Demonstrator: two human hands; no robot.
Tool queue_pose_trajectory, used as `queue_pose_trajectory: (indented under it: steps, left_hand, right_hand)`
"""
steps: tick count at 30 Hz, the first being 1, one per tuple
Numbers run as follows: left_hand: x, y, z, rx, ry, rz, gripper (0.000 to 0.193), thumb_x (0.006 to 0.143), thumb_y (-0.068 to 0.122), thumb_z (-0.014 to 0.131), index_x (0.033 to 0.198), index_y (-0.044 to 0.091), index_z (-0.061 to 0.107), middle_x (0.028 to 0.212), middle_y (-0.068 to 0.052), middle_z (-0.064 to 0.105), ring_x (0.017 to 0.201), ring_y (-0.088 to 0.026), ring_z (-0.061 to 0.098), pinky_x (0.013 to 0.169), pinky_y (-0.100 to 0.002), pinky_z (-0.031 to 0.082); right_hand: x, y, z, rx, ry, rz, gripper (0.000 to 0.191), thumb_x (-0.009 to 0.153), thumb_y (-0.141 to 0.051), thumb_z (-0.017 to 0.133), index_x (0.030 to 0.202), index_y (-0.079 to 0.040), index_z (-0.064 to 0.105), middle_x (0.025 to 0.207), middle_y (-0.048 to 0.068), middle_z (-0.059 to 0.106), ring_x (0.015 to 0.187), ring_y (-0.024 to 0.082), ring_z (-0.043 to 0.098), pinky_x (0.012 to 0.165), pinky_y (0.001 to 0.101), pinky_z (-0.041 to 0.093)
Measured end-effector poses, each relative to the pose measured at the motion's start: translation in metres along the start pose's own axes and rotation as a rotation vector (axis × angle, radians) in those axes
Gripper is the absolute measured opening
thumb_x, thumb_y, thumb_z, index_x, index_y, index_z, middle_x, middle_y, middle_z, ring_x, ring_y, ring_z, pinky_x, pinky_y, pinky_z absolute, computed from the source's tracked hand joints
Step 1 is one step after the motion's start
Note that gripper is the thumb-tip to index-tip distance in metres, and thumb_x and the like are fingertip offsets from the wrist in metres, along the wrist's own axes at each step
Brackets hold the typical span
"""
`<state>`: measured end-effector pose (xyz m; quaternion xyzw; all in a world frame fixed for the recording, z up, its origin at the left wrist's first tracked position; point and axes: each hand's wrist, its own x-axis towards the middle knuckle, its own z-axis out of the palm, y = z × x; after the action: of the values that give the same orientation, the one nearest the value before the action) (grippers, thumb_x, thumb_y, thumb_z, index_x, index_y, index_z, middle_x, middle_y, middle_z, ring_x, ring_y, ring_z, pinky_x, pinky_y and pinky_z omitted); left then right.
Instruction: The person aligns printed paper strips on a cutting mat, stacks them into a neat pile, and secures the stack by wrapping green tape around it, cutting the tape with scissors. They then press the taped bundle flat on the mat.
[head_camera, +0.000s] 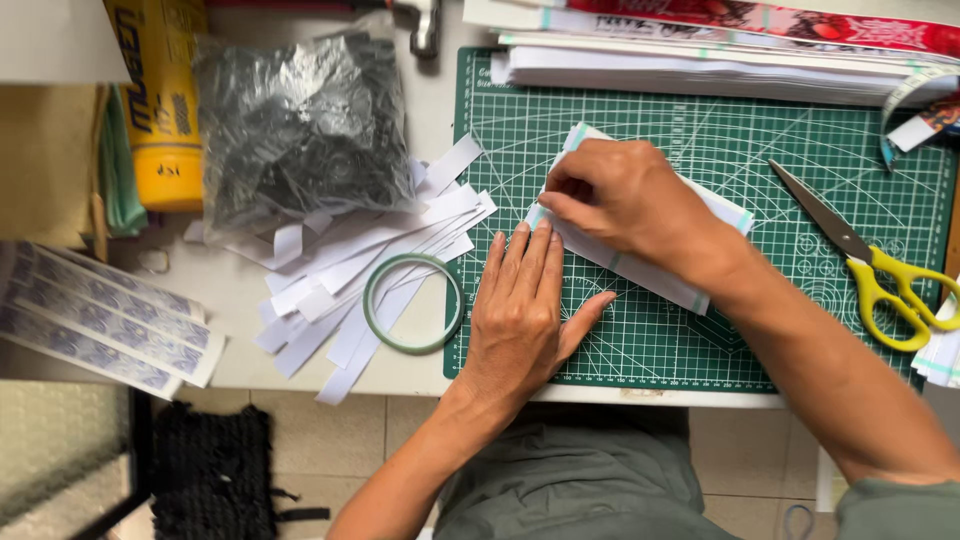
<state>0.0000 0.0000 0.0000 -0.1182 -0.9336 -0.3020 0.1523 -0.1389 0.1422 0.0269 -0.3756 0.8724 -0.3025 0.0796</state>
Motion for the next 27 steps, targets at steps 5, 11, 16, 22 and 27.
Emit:
queue_pose_trajectory:
  steps: [5,11,16,22,27]
  left_hand:
    - [0.002,0.006,-0.006,0.025,-0.009,-0.011,0.068,0.092,0.041,0.078,0.127,-0.014,0.062,0.133,-0.027,0.064,0.129,-0.042,0.059,0.117,-0.054,0.04]
    - [0.003,0.014,0.0,0.059,-0.039,-0.019,0.061,0.092,0.034,0.079,0.129,-0.012,0.062,0.135,-0.024,0.063,0.132,-0.04,0.057,0.119,-0.052,0.038]
    - [-0.001,0.012,0.001,0.054,-0.04,-0.028,0.06,0.092,0.032,0.079,0.129,-0.012,0.062,0.136,-0.024,0.063,0.133,-0.039,0.057,0.119,-0.052,0.037]
    - [0.003,0.013,0.004,0.057,-0.033,-0.019,0.059,0.091,0.031,0.079,0.129,-0.012,0.061,0.136,-0.025,0.063,0.133,-0.04,0.056,0.119,-0.052,0.037]
    - [0.004,0.017,0.001,0.07,-0.014,-0.02,0.057,0.092,0.03,0.078,0.129,-0.011,0.062,0.136,-0.023,0.063,0.132,-0.038,0.057,0.118,-0.052,0.038]
  right_hand:
    - [-0.031,0.024,-0.021,-0.121,0.24,0.136,0.014,0.101,-0.008,0.069,0.111,-0.001,0.074,0.107,0.014,0.073,0.085,0.023,0.071,0.073,0.0341,0.059]
    - [-0.049,0.015,-0.011,-0.452,0.117,-0.088,0.042,0.092,-0.017,0.071,0.132,-0.005,0.068,0.123,0.015,0.067,0.112,0.027,0.064,0.098,0.0443,0.05]
    - [-0.042,0.012,-0.007,-0.502,0.076,-0.113,0.041,0.093,-0.022,0.069,0.131,-0.008,0.068,0.122,0.011,0.068,0.113,0.025,0.064,0.098,0.0458,0.044]
    - [-0.041,0.015,-0.01,-0.551,0.05,-0.101,0.043,0.09,-0.023,0.067,0.131,-0.009,0.068,0.121,0.011,0.068,0.111,0.024,0.064,0.097,0.0481,0.043]
    - [-0.043,0.018,-0.027,-0.294,0.06,-0.073,0.044,0.089,-0.014,0.061,0.132,-0.011,0.068,0.122,0.014,0.069,0.113,0.029,0.065,0.095,0.0461,0.046]
